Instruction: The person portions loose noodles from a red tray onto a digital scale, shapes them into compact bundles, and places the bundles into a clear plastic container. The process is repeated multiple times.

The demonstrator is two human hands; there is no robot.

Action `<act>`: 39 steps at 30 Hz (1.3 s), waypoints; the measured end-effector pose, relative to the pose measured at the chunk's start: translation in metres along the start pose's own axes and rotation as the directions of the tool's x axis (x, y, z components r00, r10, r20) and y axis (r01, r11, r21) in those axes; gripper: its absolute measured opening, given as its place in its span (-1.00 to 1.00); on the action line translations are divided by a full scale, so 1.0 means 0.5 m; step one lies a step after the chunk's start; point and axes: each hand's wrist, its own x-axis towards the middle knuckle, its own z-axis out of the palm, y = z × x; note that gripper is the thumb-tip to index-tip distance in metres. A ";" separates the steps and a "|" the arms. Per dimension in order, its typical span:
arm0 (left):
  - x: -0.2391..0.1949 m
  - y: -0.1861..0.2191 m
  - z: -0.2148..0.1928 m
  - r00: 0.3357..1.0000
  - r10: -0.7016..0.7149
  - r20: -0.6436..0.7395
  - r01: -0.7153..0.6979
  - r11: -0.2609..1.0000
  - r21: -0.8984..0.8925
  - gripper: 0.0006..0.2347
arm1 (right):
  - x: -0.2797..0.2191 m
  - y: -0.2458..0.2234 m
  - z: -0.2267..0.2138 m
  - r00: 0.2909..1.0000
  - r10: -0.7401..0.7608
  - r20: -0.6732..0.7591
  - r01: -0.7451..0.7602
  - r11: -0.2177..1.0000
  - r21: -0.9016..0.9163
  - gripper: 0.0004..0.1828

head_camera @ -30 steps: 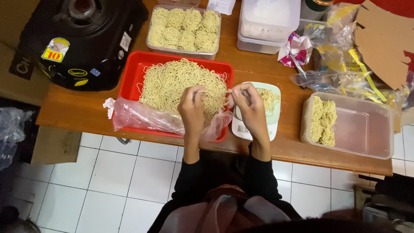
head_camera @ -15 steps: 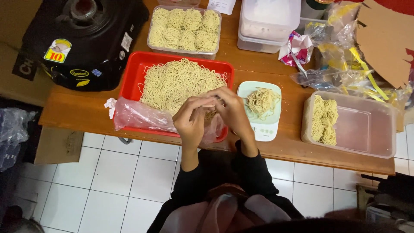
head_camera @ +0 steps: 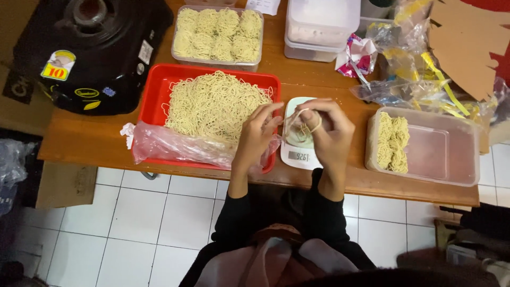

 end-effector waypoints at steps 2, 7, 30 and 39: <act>-0.007 -0.013 0.021 0.999 -0.009 0.048 0.012 0.997 -0.075 -0.80 | 0.012 -0.012 -0.008 1.000 -0.009 -0.020 0.009 1.000 0.010 -0.84; -0.014 -0.051 0.044 0.985 0.108 0.132 -0.090 0.987 -0.135 -0.72 | 0.027 -0.018 -0.027 0.993 -0.026 -0.113 0.033 0.998 0.062 -0.82; -0.011 -0.111 -0.059 0.675 -0.108 -0.730 0.343 0.922 0.181 -0.82 | 0.023 0.016 -0.065 0.945 0.145 -0.293 -0.145 0.989 0.023 -0.82; 0.018 0.007 -0.076 0.599 -0.093 -0.796 0.173 0.985 0.015 -0.70 | 0.007 0.026 -0.109 0.946 0.180 -0.271 -0.188 0.982 -0.005 -0.83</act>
